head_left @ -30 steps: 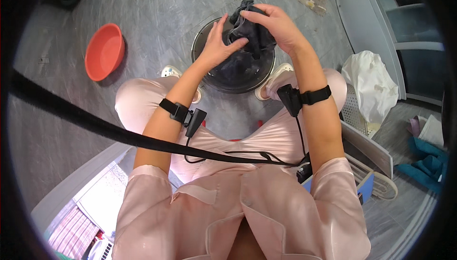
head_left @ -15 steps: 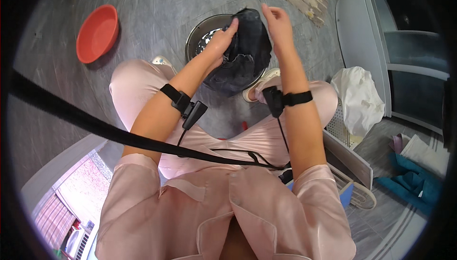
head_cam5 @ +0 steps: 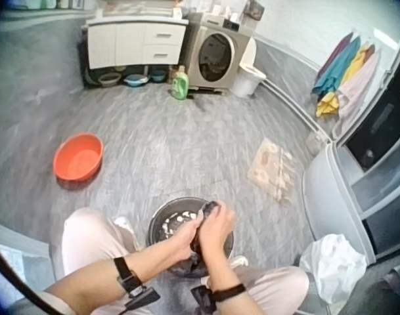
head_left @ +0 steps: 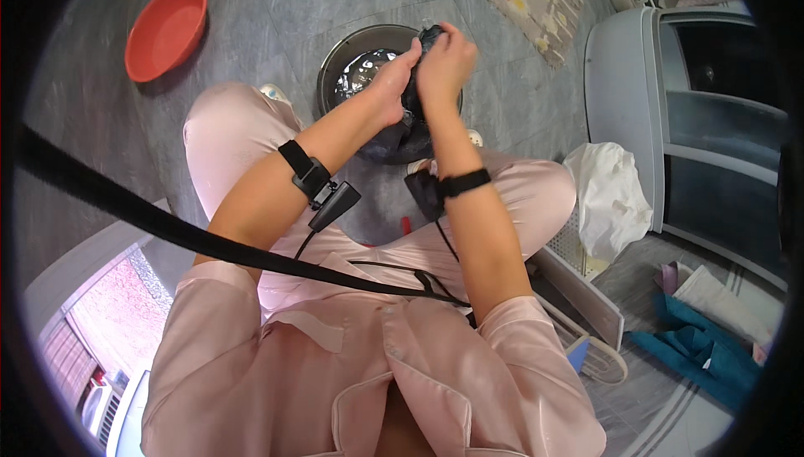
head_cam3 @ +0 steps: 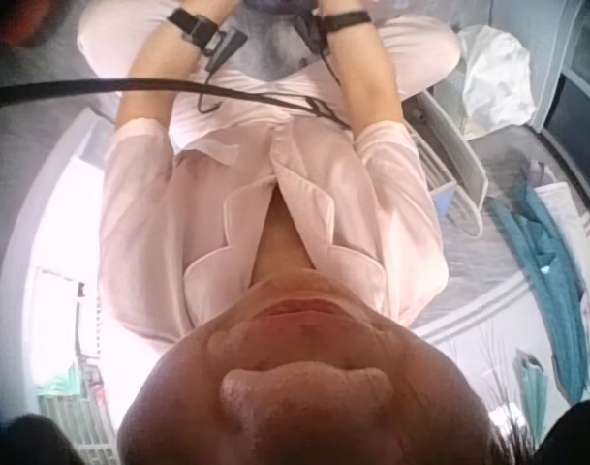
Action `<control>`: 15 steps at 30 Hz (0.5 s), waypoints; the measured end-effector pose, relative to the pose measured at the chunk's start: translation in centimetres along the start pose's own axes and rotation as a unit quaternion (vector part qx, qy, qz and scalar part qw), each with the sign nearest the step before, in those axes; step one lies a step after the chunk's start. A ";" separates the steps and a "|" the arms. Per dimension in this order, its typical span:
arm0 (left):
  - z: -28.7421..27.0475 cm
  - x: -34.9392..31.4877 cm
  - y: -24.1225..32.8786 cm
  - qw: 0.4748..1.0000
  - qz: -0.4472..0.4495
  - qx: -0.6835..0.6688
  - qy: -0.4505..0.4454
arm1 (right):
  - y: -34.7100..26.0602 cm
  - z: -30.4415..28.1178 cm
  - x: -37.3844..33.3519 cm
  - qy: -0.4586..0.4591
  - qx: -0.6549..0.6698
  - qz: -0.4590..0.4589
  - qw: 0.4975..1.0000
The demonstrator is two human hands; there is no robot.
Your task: The recorder is seen hand-washing a piece of grey clothing in a bucket of water.
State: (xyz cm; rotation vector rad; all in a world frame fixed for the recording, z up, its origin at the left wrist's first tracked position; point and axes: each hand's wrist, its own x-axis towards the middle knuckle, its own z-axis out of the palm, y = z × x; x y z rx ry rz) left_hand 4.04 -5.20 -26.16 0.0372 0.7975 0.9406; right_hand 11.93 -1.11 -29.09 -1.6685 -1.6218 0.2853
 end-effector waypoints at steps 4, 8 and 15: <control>-2.4 1.6 -1.4 0.998 0.059 0.019 -0.007 | -6.2 -2.8 -3.9 -0.147 0.058 -0.132 0.978; -0.2 0.6 -1.3 0.999 -0.031 0.007 0.031 | 2.6 -0.4 1.4 -0.051 0.061 -0.008 0.997; -1.8 0.7 -1.0 0.998 0.043 0.038 0.008 | -2.3 -1.7 -2.9 -0.044 0.024 -0.113 0.992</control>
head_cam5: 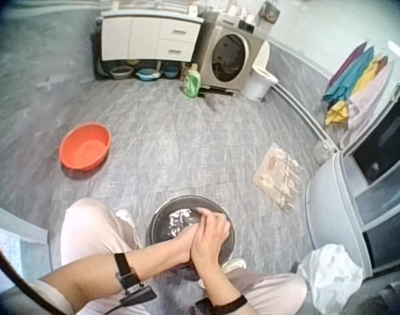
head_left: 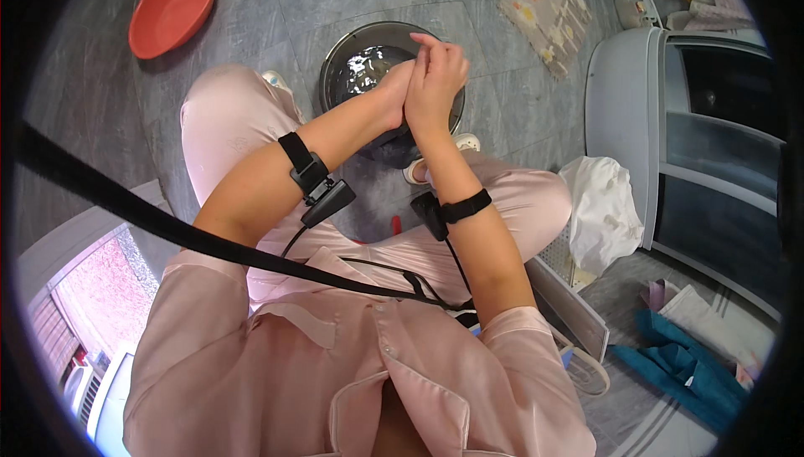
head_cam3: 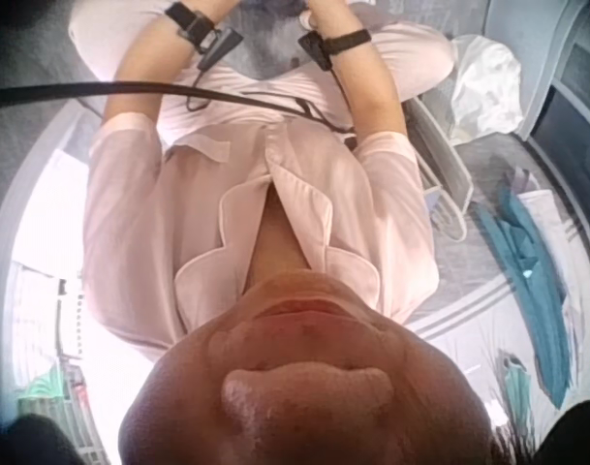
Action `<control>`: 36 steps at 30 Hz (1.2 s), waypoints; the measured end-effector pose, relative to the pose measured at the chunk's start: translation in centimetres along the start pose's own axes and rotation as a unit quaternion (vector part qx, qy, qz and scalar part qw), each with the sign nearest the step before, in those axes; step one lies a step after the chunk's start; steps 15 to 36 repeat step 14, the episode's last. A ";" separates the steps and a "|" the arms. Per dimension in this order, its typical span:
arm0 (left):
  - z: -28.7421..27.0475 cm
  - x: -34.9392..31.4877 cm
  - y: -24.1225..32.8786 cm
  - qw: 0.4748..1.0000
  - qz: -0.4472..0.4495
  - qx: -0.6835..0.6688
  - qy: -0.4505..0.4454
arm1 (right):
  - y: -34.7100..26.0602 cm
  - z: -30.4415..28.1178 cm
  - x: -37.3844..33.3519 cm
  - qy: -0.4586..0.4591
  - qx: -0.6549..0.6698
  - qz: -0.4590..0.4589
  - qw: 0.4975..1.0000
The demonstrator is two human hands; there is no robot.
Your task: The recorder is seen hand-washing a piece of grey clothing in a bucket of water.
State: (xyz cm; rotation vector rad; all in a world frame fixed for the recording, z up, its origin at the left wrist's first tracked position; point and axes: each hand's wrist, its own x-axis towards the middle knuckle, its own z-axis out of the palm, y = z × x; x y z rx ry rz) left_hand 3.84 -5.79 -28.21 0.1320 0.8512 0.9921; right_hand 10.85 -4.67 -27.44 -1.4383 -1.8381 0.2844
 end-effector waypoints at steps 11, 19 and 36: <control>-4.0 3.4 -0.8 0.939 0.052 -0.235 -0.245 | -1.8 0.6 -1.1 -0.047 0.176 -0.028 0.983; -4.2 3.3 -0.6 0.977 0.017 -0.111 -0.182 | -1.0 0.9 -0.7 -0.045 0.152 -0.041 0.987; -4.2 3.3 -0.6 0.977 0.017 -0.111 -0.182 | -1.0 0.9 -0.7 -0.045 0.152 -0.041 0.987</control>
